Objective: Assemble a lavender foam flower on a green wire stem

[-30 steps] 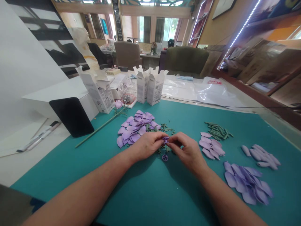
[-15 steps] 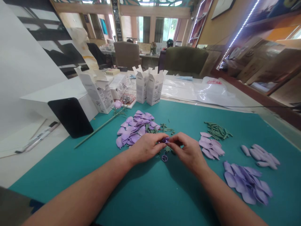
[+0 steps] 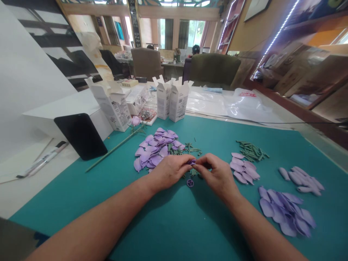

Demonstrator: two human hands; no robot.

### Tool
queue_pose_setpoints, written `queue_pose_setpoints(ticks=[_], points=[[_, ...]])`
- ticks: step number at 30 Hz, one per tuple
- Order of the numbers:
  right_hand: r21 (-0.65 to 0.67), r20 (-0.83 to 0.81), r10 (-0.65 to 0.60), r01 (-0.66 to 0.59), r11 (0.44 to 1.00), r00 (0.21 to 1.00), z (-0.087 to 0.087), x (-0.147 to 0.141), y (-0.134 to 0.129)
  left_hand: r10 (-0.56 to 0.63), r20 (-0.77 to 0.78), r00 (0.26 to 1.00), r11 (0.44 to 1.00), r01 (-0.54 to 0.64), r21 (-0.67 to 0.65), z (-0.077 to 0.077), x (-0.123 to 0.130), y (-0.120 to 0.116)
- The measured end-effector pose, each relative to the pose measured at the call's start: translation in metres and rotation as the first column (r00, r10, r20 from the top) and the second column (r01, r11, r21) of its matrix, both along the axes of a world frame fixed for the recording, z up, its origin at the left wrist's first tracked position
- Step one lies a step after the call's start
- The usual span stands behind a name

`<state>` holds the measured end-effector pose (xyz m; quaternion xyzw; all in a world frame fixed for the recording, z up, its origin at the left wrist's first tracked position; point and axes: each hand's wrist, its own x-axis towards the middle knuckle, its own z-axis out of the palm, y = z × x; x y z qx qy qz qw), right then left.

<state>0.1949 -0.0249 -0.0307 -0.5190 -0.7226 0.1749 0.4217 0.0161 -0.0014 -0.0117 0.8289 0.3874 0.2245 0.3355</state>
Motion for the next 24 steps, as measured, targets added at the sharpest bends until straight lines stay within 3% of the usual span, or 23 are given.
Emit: queue_pose_setpoints(ticks=[4,7,10,15,24], points=[[-0.102,-0.110,-0.006,-0.005,0.995,0.994,-0.0031,0.0007,0.0032,0.081,0.175,0.981,0.985,-0.052,-0.163,-0.0039,0.0022,0.0027],[-0.132,-0.200,0.080,-0.108,0.985,0.976,-0.0055,0.0018,0.0057,0.147,0.338,0.930,0.919,-0.002,-0.393,-0.0070,0.0045,0.0053],[-0.099,-0.138,0.150,-0.164,0.981,0.979,-0.0065,0.0031,0.0070,0.203,0.427,0.881,0.858,0.050,-0.511,-0.0082,0.0059,0.0069],[0.002,0.034,0.161,-0.161,0.987,0.986,-0.0054,0.0019,0.0051,0.247,0.412,0.877,0.822,0.035,-0.568,-0.0078,0.0071,0.0060],[0.014,0.092,0.156,-0.158,0.987,0.983,-0.0034,-0.0036,0.0007,0.279,0.360,0.890,0.849,-0.054,-0.525,-0.0072,0.0071,0.0053]])
